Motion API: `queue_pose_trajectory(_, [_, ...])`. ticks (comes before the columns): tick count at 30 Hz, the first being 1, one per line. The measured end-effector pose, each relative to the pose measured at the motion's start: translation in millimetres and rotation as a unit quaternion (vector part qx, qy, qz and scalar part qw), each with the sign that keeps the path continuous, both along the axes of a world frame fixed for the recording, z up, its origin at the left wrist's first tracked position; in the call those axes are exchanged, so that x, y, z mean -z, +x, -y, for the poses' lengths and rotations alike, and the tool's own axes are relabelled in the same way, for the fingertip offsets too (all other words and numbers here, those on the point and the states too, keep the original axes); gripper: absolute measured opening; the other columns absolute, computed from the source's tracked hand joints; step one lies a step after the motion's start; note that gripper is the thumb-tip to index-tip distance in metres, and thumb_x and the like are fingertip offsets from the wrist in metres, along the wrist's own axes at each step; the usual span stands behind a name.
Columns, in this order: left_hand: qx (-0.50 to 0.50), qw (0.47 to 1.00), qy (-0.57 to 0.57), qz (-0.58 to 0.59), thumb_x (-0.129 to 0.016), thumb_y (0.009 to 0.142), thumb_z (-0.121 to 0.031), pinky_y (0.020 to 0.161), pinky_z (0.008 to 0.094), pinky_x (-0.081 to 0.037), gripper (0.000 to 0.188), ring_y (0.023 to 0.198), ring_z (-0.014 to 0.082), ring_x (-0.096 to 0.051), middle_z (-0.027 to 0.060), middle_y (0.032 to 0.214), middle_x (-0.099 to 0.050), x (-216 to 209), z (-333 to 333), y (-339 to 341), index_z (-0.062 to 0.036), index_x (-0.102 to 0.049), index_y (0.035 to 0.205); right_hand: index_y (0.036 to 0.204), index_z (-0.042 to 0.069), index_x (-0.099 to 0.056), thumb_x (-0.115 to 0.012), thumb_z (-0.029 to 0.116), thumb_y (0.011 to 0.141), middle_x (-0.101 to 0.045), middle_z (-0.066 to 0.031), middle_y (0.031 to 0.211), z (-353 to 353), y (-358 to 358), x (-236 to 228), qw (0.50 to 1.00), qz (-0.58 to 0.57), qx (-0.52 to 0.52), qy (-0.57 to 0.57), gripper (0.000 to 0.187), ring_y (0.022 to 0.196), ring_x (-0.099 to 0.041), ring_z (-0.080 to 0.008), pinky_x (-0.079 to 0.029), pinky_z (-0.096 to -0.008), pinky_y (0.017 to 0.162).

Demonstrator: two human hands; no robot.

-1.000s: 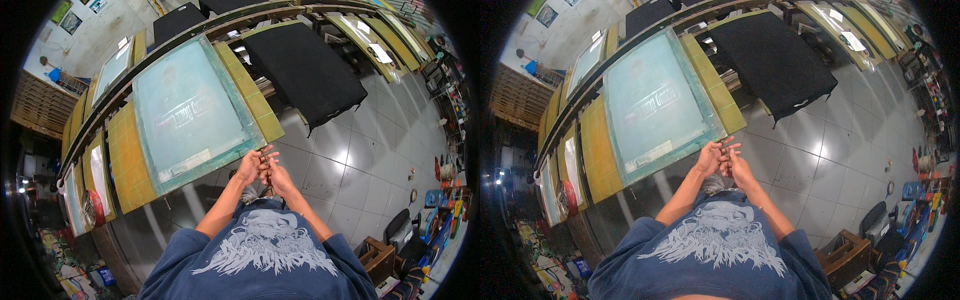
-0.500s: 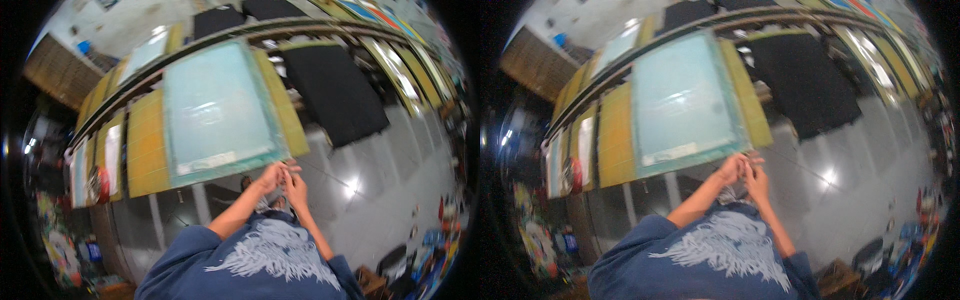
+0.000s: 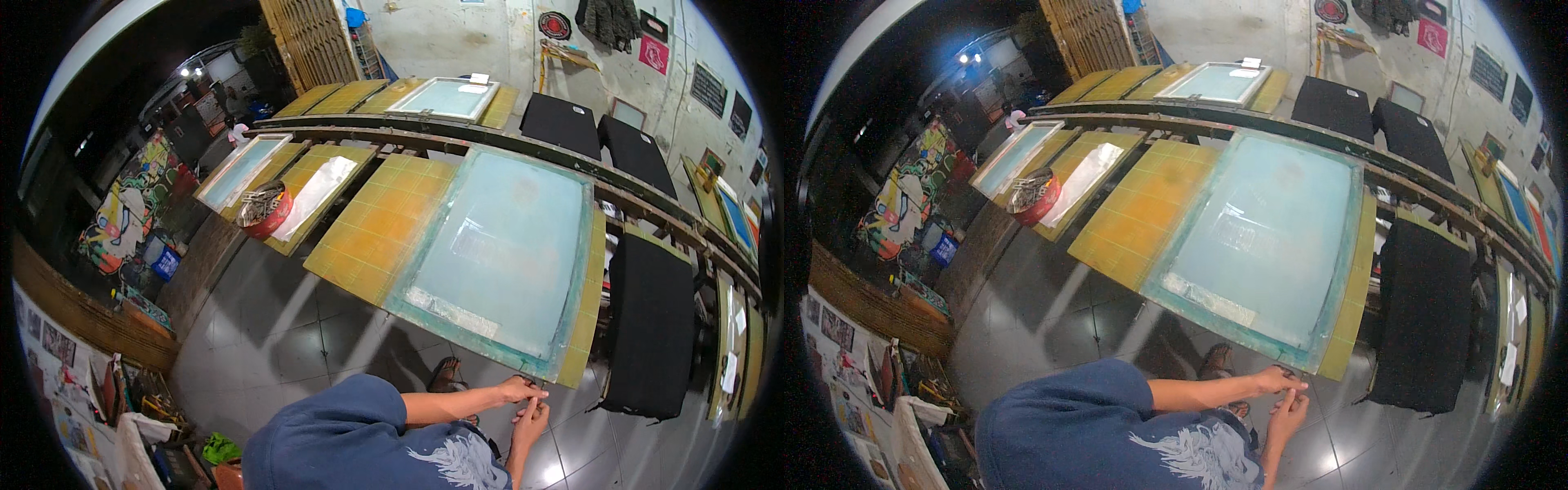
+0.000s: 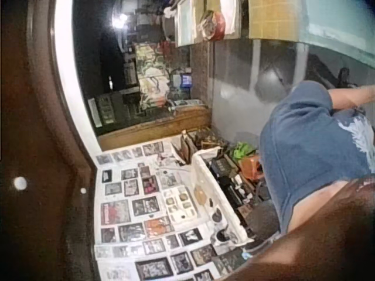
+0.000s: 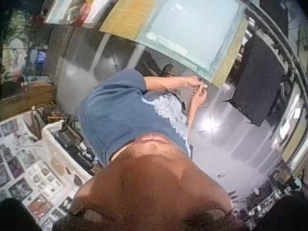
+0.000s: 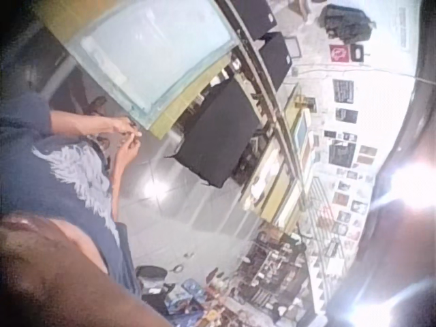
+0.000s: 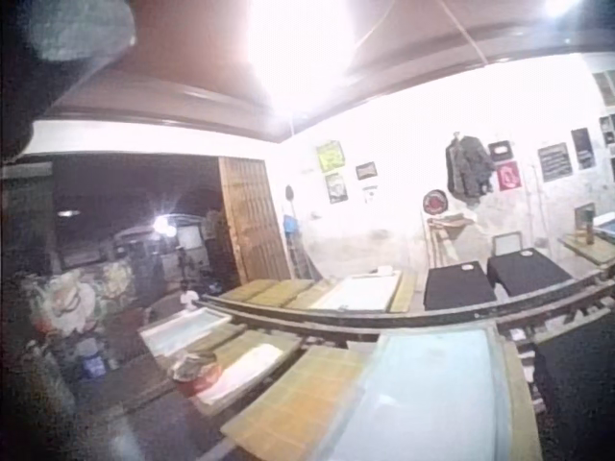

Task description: The person handles a rectangular screen frame, placing it on a workbench and securing it with metal clips. They repeatedly adjust the frame's position and fasten clips along the edges to hold it in place on the bench.

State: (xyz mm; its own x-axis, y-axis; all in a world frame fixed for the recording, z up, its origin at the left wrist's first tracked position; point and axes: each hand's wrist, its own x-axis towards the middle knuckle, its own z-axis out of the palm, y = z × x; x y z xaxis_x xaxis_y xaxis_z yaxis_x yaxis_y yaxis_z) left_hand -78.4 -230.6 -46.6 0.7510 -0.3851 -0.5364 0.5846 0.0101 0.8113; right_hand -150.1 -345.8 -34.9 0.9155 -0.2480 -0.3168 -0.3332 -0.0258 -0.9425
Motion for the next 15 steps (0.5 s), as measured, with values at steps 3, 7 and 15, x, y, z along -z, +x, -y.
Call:
queue_pose_trajectory(3, [0.007,0.999,0.001,-0.045,-0.08,0.075,-0.056,0.059,0.0264,-0.037,0.046,0.073,0.0091,-0.054,-0.0015,0.082,-0.065,3.4,10.2,3.6,-0.0117,-0.072,0.084,0.098,0.0,-0.055,-0.057,0.023,0.101,-0.056,-0.0043,0.069,2.8,1.7,-3.1,0.994,0.072,-0.005,-0.076,0.023,0.057,-0.053,-0.0087,-0.041,-0.0228,0.046])
queue_pose_trajectory(7, [0.037,0.997,-0.022,-0.065,-0.077,0.076,-0.062,0.057,0.026,-0.037,0.051,0.065,0.0096,-0.051,-0.0012,0.076,-0.062,-10.0,11.6,3.7,-0.012,-0.072,0.086,0.094,0.004,-0.055,-0.055,0.03,0.102,-0.054,-0.0022,0.066,12.0,4.8,17.3,0.998,0.056,-0.006,-0.009,0.028,0.054,-0.051,-0.0084,-0.039,-0.0222,0.045])
queue_pose_trajectory(15, [0.051,0.988,-0.142,-0.043,-0.066,0.096,-0.037,0.058,0.0238,-0.042,0.03,0.071,0.0069,-0.055,-0.002,0.08,-0.063,0.9,-9.2,1.7,-0.0083,-0.072,0.103,0.093,0.004,-0.055,-0.048,0.048,0.103,-0.058,-0.0028,0.068,7.2,10.6,1.3,0.978,-0.112,0.012,0.177,0.045,0.053,-0.054,-0.0108,-0.041,-0.0234,0.044])
